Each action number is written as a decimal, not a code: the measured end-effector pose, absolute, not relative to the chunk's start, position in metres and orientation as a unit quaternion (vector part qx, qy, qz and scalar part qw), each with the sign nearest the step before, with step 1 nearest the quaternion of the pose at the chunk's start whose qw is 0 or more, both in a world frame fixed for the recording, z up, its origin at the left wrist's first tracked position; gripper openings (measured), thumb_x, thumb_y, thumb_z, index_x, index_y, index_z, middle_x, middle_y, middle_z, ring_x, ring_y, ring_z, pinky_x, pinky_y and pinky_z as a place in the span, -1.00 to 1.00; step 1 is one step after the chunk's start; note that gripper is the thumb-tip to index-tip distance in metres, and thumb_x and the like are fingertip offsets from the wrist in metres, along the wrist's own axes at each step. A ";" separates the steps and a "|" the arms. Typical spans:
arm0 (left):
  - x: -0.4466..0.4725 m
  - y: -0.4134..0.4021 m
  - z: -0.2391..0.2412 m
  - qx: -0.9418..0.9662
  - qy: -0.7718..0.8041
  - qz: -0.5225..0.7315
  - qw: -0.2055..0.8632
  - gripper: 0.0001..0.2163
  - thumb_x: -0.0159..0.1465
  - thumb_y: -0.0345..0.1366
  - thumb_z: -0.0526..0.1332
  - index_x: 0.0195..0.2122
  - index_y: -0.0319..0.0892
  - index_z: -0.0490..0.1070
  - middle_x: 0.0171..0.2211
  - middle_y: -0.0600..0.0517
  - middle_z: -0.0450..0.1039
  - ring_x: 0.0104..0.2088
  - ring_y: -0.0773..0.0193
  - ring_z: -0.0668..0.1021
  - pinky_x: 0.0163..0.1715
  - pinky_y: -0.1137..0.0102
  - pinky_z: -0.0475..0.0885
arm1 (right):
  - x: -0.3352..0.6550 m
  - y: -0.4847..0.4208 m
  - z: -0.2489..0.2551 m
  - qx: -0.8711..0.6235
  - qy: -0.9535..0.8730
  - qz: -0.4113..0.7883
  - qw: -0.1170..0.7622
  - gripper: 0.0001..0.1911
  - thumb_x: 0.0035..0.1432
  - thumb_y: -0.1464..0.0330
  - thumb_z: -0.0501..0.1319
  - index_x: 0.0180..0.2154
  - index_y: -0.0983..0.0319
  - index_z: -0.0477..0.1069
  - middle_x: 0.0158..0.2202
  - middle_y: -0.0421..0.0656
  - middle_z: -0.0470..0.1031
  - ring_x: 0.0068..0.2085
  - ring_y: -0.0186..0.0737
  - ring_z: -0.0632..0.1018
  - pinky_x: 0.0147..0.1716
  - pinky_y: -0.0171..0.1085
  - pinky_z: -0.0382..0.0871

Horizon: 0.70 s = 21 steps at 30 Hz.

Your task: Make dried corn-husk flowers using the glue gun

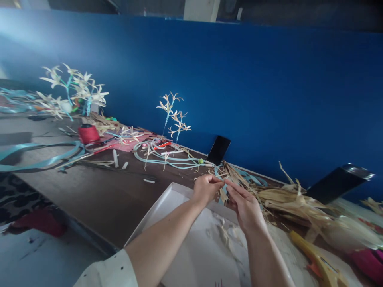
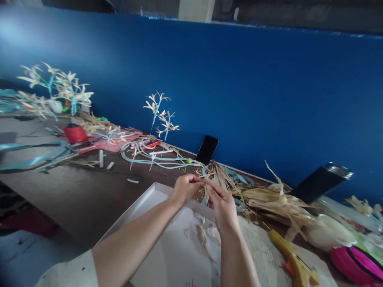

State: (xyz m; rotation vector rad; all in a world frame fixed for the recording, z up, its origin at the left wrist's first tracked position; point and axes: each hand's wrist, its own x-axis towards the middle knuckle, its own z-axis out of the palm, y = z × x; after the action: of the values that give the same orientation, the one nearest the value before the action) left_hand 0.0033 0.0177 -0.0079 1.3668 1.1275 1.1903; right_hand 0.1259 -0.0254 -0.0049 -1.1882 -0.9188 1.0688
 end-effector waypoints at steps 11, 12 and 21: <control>0.004 0.020 -0.010 0.574 0.487 0.492 0.436 -0.85 0.01 -0.21 0.27 -0.47 -0.19 0.49 -0.52 0.08 0.49 -0.47 0.36 0.49 -0.49 0.51 0.27 | 0.125 -0.027 -0.005 -0.523 -0.425 0.454 0.583 -0.47 -0.16 0.19 0.36 -0.10 0.24 0.49 -0.67 -0.34 0.10 -0.61 -0.45 0.08 -0.62 -0.37 -0.01; 0.004 0.020 -0.011 0.575 0.491 0.494 0.430 -0.85 0.01 -0.21 0.27 -0.47 -0.19 0.49 -0.53 0.09 0.49 -0.48 0.36 0.48 -0.50 0.51 0.27 | 0.123 -0.027 -0.004 -0.528 -0.427 0.450 0.580 -0.46 -0.17 0.18 0.36 -0.10 0.24 0.49 -0.67 -0.34 0.11 -0.61 -0.44 0.08 -0.62 -0.37 0.00; 0.003 0.017 -0.012 0.611 0.516 0.493 0.342 -0.87 0.07 -0.20 0.24 -0.45 -0.14 0.48 -0.45 0.09 0.50 -0.42 0.34 0.49 -0.45 0.50 0.27 | 0.120 -0.029 0.000 -0.546 -0.440 0.424 0.573 -0.51 -0.14 0.17 0.34 -0.12 0.19 0.50 -0.64 -0.30 0.17 -0.60 -0.42 0.10 -0.61 -0.35 0.02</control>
State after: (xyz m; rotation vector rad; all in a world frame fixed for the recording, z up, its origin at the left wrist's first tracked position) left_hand 0.0029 0.0169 -0.0116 1.5893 1.3414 1.2816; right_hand 0.1203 -0.0290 -0.0004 -1.2808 -1.0305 0.9947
